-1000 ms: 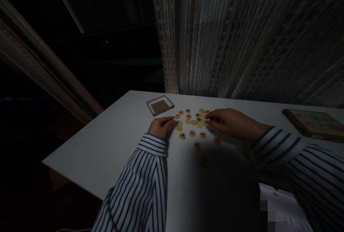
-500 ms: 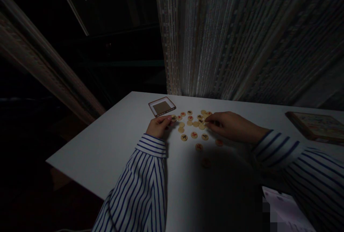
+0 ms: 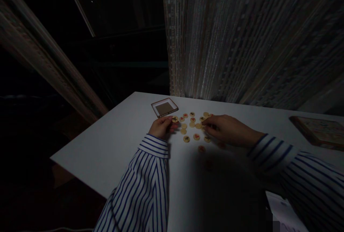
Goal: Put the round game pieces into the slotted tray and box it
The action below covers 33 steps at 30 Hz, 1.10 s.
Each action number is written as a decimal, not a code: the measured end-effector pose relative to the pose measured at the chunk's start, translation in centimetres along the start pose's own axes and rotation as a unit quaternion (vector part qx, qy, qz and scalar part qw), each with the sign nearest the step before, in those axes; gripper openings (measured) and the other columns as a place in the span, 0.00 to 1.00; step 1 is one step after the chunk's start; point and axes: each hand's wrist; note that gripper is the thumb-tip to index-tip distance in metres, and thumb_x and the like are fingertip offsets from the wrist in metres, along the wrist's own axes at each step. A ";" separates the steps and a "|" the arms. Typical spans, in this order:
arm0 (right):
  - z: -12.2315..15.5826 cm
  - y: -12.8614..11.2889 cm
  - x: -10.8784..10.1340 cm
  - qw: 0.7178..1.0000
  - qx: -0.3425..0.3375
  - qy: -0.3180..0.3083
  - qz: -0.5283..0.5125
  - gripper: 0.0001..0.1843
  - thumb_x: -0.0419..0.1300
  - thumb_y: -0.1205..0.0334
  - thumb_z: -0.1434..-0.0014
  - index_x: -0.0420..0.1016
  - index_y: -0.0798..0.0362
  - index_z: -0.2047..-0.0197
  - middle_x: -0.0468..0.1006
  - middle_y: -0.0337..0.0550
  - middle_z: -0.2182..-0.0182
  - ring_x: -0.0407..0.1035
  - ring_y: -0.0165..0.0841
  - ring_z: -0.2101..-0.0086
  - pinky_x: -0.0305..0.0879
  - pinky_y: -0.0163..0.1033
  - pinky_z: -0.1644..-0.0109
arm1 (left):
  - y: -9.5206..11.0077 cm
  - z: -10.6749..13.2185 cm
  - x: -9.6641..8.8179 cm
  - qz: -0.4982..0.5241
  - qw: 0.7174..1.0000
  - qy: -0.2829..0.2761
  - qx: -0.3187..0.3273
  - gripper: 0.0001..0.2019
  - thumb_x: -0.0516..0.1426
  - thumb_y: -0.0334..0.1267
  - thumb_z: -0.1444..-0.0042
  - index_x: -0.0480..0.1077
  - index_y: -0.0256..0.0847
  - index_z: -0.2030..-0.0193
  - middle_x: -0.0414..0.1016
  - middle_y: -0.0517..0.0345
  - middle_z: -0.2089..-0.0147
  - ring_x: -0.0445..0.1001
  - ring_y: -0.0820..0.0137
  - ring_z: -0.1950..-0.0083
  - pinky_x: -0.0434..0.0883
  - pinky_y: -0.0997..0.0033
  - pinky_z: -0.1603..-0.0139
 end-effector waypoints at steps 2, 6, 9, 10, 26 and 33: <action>-0.2 -0.3 0.0 1.000 -0.008 0.010 -0.007 0.18 0.48 0.58 0.42 0.74 0.54 0.56 0.77 0.47 0.62 0.70 0.37 0.64 0.62 0.39 0.62 | 0.2 0.2 0.2 0.014 1.000 -0.007 -0.010 0.05 0.57 0.33 0.47 0.72 0.32 0.66 0.77 0.54 0.72 0.72 0.78 0.77 0.67 0.83 0.80; -1.2 -1.0 0.4 0.998 -0.021 0.050 -0.021 0.17 0.49 0.58 0.42 0.73 0.55 0.55 0.77 0.47 0.62 0.70 0.36 0.64 0.61 0.38 0.61 | 0.4 0.5 0.4 0.011 1.000 -0.017 -0.005 0.06 0.58 0.34 0.48 0.72 0.32 0.67 0.77 0.54 0.72 0.71 0.79 0.78 0.66 0.83 0.81; -2.2 -1.9 0.9 0.995 -0.049 0.083 -0.030 0.17 0.50 0.58 0.42 0.71 0.55 0.53 0.76 0.47 0.61 0.69 0.36 0.62 0.61 0.39 0.59 | 0.4 0.6 0.5 0.005 1.000 -0.022 0.000 0.06 0.58 0.35 0.48 0.72 0.32 0.67 0.77 0.53 0.72 0.71 0.78 0.78 0.66 0.83 0.81; -2.6 -2.3 1.0 0.993 -0.059 0.091 -0.034 0.18 0.50 0.58 0.42 0.71 0.55 0.52 0.75 0.47 0.60 0.69 0.36 0.61 0.61 0.39 0.58 | 0.3 0.6 0.5 0.003 1.000 -0.025 0.001 0.07 0.58 0.35 0.48 0.72 0.33 0.67 0.77 0.54 0.72 0.71 0.78 0.78 0.66 0.83 0.81; -5.6 -4.6 2.5 0.989 -0.099 0.092 -0.054 0.15 0.51 0.60 0.43 0.71 0.57 0.55 0.75 0.49 0.61 0.67 0.36 0.60 0.59 0.38 0.57 | 0.7 0.5 0.5 -0.038 0.999 -0.021 -0.007 0.10 0.58 0.39 0.50 0.71 0.32 0.75 0.72 0.58 0.80 0.68 0.77 0.81 0.65 0.79 0.79; -5.9 -4.8 3.0 0.996 -0.073 0.044 -0.022 0.16 0.52 0.56 0.45 0.73 0.55 0.58 0.76 0.47 0.62 0.69 0.37 0.62 0.59 0.38 0.60 | 0.7 0.3 -1.6 -0.393 0.886 0.169 0.177 0.15 0.49 0.41 0.44 0.74 0.37 0.61 0.78 0.50 0.63 0.74 0.65 0.60 0.68 0.69 0.60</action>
Point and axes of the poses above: each hand's wrist, its own z-axis away from the middle knuckle, its own x-axis out of the palm, y = z × x
